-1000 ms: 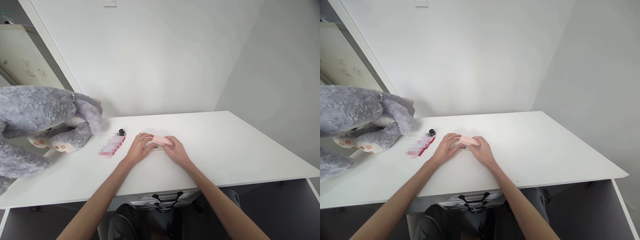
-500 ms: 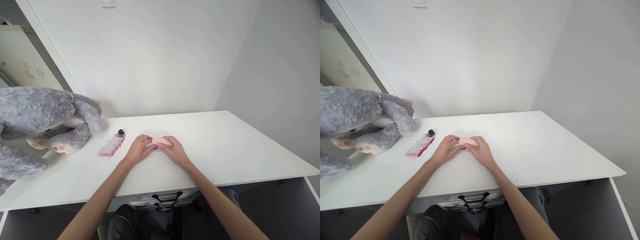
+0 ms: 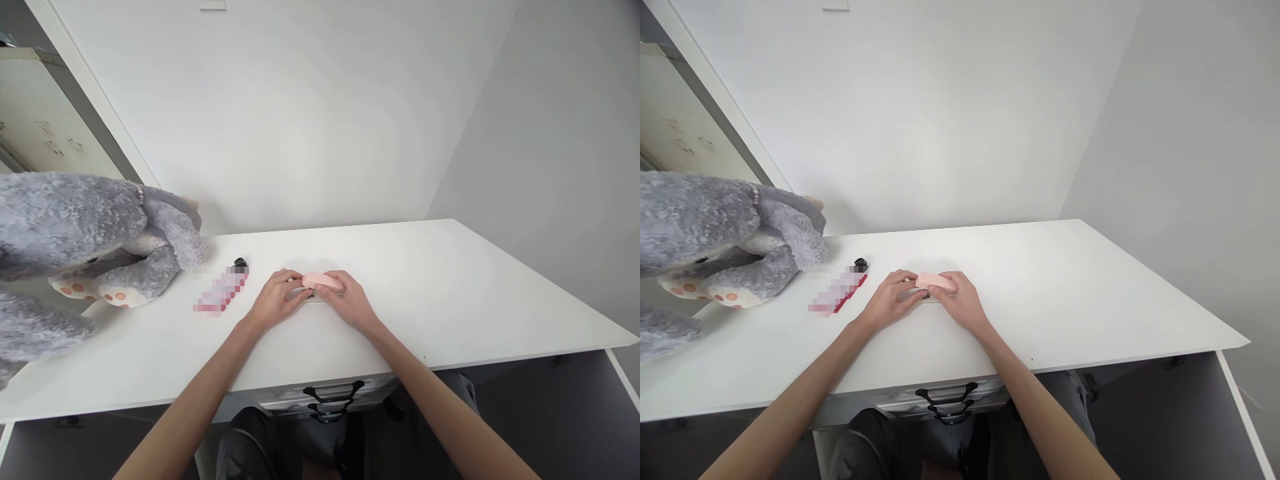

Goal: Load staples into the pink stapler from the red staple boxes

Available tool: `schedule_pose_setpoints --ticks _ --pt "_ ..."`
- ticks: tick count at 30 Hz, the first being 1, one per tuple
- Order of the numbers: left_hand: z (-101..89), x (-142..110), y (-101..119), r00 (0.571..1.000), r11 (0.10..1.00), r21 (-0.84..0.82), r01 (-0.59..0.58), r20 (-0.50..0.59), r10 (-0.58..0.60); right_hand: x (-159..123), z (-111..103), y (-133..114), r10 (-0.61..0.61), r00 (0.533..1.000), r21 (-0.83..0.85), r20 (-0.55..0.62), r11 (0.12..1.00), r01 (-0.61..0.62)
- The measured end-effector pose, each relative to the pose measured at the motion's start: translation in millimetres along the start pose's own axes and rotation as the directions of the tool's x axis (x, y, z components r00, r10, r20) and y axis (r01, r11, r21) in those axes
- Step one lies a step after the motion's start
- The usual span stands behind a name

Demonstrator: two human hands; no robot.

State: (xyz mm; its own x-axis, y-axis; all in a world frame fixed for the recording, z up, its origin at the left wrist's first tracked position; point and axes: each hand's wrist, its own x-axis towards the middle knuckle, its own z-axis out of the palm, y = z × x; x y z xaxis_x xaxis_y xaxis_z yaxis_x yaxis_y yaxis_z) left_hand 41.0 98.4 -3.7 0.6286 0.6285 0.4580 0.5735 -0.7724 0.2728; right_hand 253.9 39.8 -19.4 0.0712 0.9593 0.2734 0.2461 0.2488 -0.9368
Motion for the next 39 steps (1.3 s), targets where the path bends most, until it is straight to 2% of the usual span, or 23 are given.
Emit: schedule_pose_setpoints --ticks 12,24,31,39 --pt "-1.0 1 1 0.998 0.996 -0.074 -0.046 0.038 0.049 3 -5 1 0.01 0.998 0.08 0.058 0.997 -0.015" --pt "0.8 1 5 0.999 0.988 -0.157 -0.005 0.045 0.012 2 -8 -3 0.004 0.994 0.136 0.112 0.991 -0.02" --pt "1.5 1 10 0.999 0.979 -0.203 -0.032 0.036 0.04 0 -7 -8 -0.017 0.99 0.208 0.141 0.978 -0.012" --pt "3.4 1 12 0.999 0.98 -0.193 0.044 0.023 -0.041 -1 -7 -9 -0.047 0.985 0.225 0.169 0.974 0.008"
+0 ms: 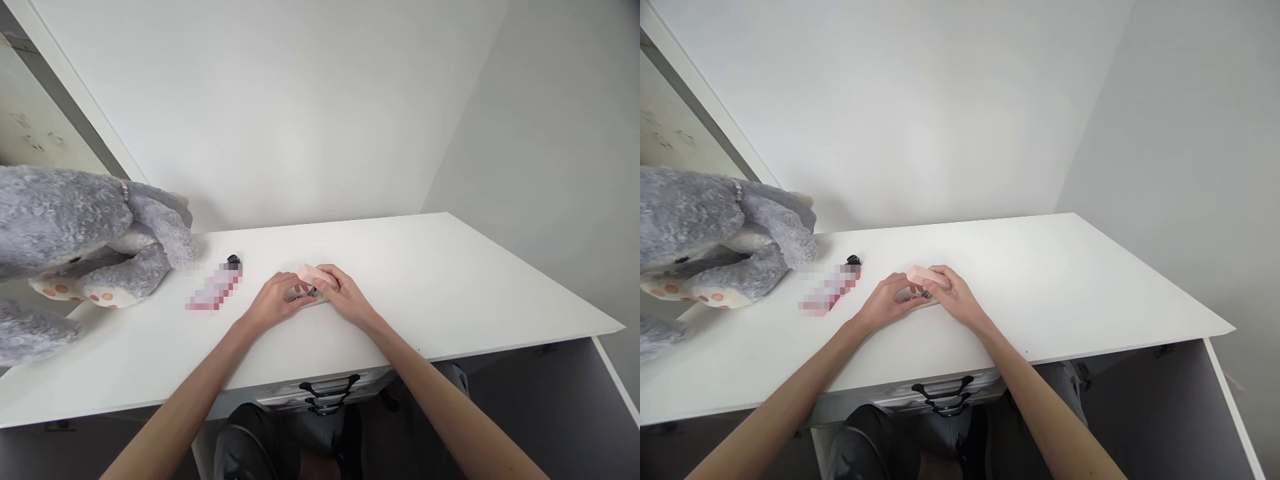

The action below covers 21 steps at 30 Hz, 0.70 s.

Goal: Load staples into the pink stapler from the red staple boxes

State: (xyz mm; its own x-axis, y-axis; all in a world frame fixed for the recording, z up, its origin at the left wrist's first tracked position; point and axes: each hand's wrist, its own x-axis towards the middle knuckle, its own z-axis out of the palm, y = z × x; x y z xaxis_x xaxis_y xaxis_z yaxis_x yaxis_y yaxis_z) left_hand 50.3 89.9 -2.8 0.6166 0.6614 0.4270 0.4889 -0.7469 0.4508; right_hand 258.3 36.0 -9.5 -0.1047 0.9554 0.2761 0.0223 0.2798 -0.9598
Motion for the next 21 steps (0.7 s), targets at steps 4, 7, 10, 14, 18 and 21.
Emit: schedule_pose_setpoints --ticks 4,7,10,14,18,21 --pt "0.5 -0.8 0.5 0.999 0.999 0.012 0.047 -0.007 -0.047 0.3 0.0 0.2 -0.02 1.0 0.023 0.022 1.0 0.019" --pt "0.3 -0.3 1.5 1.0 1.0 -0.005 -0.012 -0.011 0.012 0.5 0.0 0.3 -0.023 1.0 0.02 0.016 1.0 0.022" --pt "-0.4 1.1 2.8 0.998 0.998 -0.021 -0.067 -0.007 0.067 0.2 -0.1 -0.4 -0.014 1.0 -0.003 -0.003 1.0 0.014" --pt "-1.2 2.6 3.6 0.994 0.994 -0.002 -0.112 0.011 0.112 -1.0 0.2 -2.7 -0.006 1.0 -0.011 -0.009 1.0 0.006" --pt "-1.1 2.8 3.1 0.993 0.993 0.001 -0.116 0.02 0.116 -1.8 0.4 -5.0 0.0 1.0 -0.017 -0.006 1.0 0.0" --pt "-0.6 2.5 2.6 0.995 0.995 -0.007 -0.099 0.025 0.099 -1.5 0.3 -5.0 0.002 1.0 -0.021 -0.003 1.0 -0.002"
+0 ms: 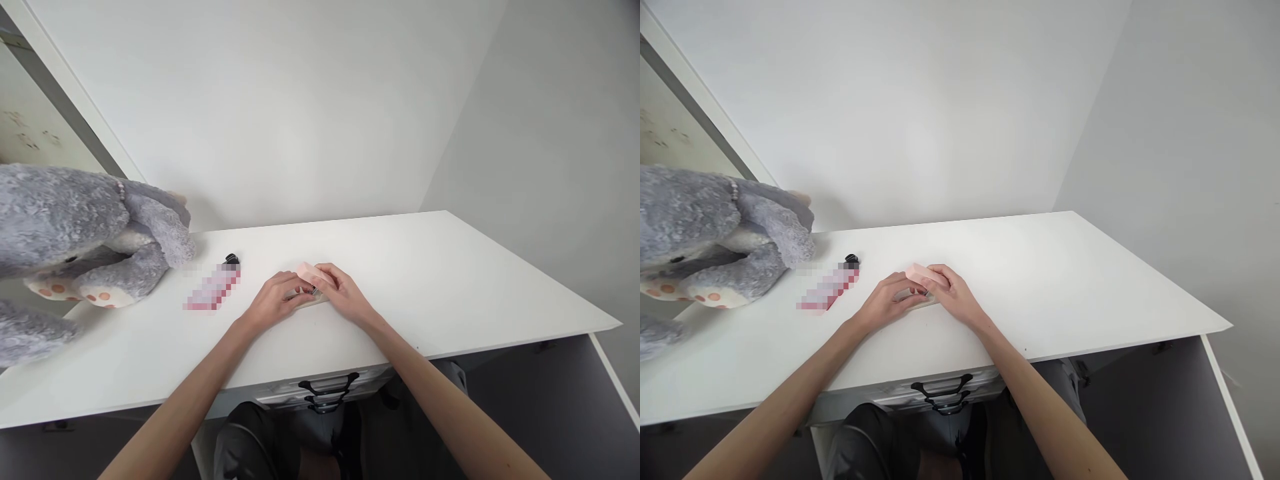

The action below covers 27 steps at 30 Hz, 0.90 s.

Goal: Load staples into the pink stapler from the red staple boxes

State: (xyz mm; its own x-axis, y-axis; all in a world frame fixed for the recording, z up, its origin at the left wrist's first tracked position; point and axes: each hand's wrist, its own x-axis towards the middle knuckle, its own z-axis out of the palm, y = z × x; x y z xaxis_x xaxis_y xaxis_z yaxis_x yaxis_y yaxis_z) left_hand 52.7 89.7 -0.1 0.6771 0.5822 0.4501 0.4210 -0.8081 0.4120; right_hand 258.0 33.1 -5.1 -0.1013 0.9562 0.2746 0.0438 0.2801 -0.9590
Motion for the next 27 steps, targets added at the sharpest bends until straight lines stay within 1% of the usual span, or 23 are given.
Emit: schedule_pose_setpoints --ticks 13,19,24,27 --pt "-2.9 0.2 4.1 0.998 0.999 -0.017 0.048 0.036 -0.047 0.2 -0.3 0.9 -0.011 0.999 0.027 0.031 1.0 0.01" --pt "-2.9 -1.2 5.1 0.996 0.998 0.02 0.065 0.054 -0.066 -0.2 -0.8 -0.1 0.0 0.999 0.023 0.041 1.0 -0.001" --pt "-2.5 -2.8 9.7 0.996 0.998 0.02 0.064 0.067 -0.066 -0.4 -1.1 -0.6 -0.018 0.998 0.03 0.056 0.999 0.016" --pt "-1.2 -3.3 9.0 0.996 0.998 0.037 0.055 0.068 -0.057 -0.8 -0.9 -0.6 -0.023 0.998 0.028 0.061 0.999 0.021"
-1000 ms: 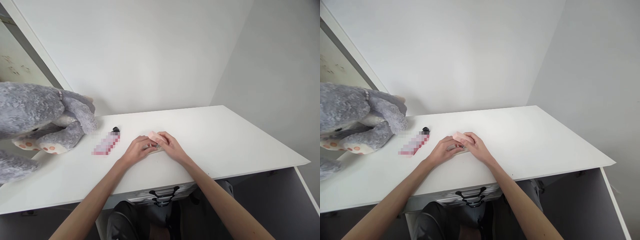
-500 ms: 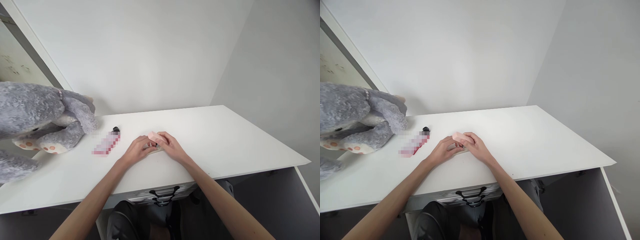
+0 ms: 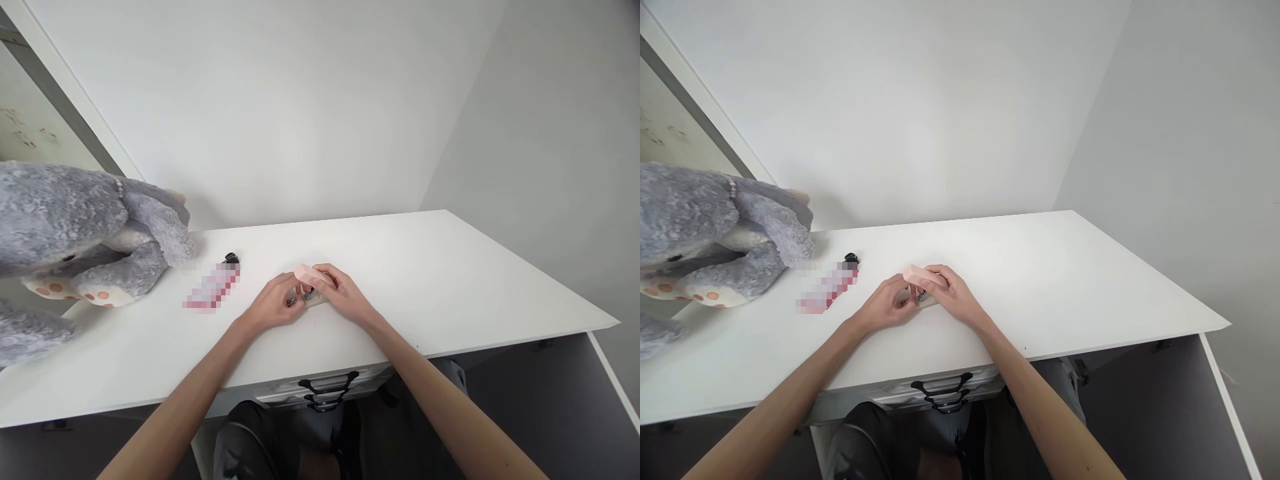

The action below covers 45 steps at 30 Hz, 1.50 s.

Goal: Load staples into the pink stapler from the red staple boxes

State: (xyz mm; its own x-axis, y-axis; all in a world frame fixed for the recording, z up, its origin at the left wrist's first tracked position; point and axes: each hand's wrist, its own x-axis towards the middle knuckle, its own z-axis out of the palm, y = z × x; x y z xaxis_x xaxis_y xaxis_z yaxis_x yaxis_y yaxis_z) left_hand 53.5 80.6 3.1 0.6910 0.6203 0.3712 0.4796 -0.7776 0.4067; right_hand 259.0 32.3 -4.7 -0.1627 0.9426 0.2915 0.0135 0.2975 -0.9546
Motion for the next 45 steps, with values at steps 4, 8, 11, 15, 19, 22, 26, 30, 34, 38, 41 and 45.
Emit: schedule_pose_setpoints --ticks 4,8,11,15,19,22,26,30,34,38,41,45 --pt "2.9 0 -3 1.0 0.999 0.021 -0.027 -0.015 0.027 0 0 -1 0.012 1.0 -0.007 -0.001 1.0 -0.012" --pt "5.0 0 -4 0.999 0.999 0.044 -0.024 -0.038 0.026 0 0 -2 -0.006 1.0 -0.002 0.018 1.0 0.006" --pt "4.6 1 -3 0.999 0.999 0.034 -0.028 -0.041 0.03 1 0 -3 -0.013 1.0 0.011 0.022 1.0 0.012" --pt "2.4 3 1 0.999 1.0 -0.006 -0.014 -0.039 0.014 0 1 -5 -0.025 0.999 0.048 0.045 0.999 0.022" --pt "1.1 5 4 0.998 0.996 -0.086 -0.008 -0.068 0.003 -1 2 -9 -0.051 0.997 0.074 0.066 0.996 0.046" --pt "-0.4 6 7 0.996 0.99 -0.14 0.006 -0.084 -0.018 -1 2 -8 -0.04 0.998 0.049 0.055 0.998 0.037" --pt "-3.3 6 10 0.991 0.972 -0.227 0.063 -0.101 -0.088 1 0 -1 -0.004 1.0 -0.016 0.018 1.0 0.005" --pt "-4.5 7 7 0.975 0.914 -0.381 0.137 -0.11 -0.192 2 -2 2 0.009 1.0 -0.04 -0.006 0.999 -0.009" --pt "-5.2 8 -1 0.955 0.789 -0.598 0.14 -0.128 -0.267 2 -1 2 0.017 1.0 -0.04 -0.024 0.999 -0.018" --pt "-7.1 10 -10 0.909 0.597 -0.787 0.156 -0.122 -0.398 2 0 2 0.039 0.998 -0.043 -0.052 0.998 -0.041" --pt "-9.3 13 -13 0.866 0.43 -0.892 0.141 -0.099 -0.49 2 0 3 0.042 0.997 -0.054 -0.068 0.998 -0.045" --pt "-12.2 15 -12 0.819 0.224 -0.966 0.127 -0.024 -0.573 3 1 8 0.031 0.995 -0.068 -0.094 0.997 -0.037"
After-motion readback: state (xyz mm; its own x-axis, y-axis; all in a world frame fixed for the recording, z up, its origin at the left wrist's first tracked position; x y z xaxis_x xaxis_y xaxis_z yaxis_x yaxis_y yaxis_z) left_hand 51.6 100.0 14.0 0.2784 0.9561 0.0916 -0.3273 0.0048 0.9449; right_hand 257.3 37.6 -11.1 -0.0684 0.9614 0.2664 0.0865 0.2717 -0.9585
